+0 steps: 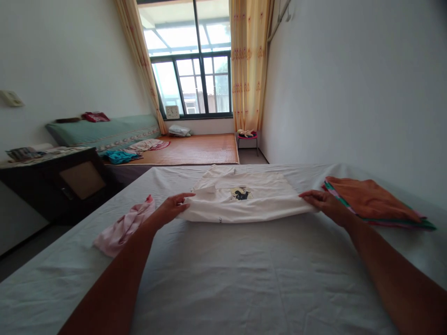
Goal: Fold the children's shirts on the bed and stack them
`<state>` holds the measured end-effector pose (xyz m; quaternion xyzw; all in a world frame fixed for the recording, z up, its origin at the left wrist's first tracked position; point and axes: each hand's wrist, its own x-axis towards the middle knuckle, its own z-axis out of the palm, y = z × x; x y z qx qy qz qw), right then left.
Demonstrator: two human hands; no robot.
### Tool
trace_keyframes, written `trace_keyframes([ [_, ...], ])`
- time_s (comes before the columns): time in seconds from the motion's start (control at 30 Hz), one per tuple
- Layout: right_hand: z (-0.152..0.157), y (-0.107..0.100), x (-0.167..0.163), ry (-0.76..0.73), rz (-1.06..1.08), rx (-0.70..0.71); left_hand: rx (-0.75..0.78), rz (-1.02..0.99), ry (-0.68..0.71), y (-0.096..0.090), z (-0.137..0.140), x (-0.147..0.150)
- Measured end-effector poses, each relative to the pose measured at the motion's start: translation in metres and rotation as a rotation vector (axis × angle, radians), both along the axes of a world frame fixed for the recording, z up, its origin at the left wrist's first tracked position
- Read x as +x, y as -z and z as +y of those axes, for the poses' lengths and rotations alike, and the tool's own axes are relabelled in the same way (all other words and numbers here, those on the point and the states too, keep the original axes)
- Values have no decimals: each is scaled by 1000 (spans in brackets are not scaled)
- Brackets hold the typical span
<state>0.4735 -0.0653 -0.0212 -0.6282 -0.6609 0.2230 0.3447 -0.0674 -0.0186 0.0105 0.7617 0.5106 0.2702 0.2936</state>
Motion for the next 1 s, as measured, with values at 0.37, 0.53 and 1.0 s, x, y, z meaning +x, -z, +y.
trace_keyframes([
  [0.37,-28,-12,13,-318,-27,-520,-208,274,192,-2,-5,-9],
  [0.53,-11,5,15,-94,-133,-357,96,212,-41,21,12,-3],
  [1.0,-3,4,-10,-80,-267,-4,334,111,-285,32,38,41],
])
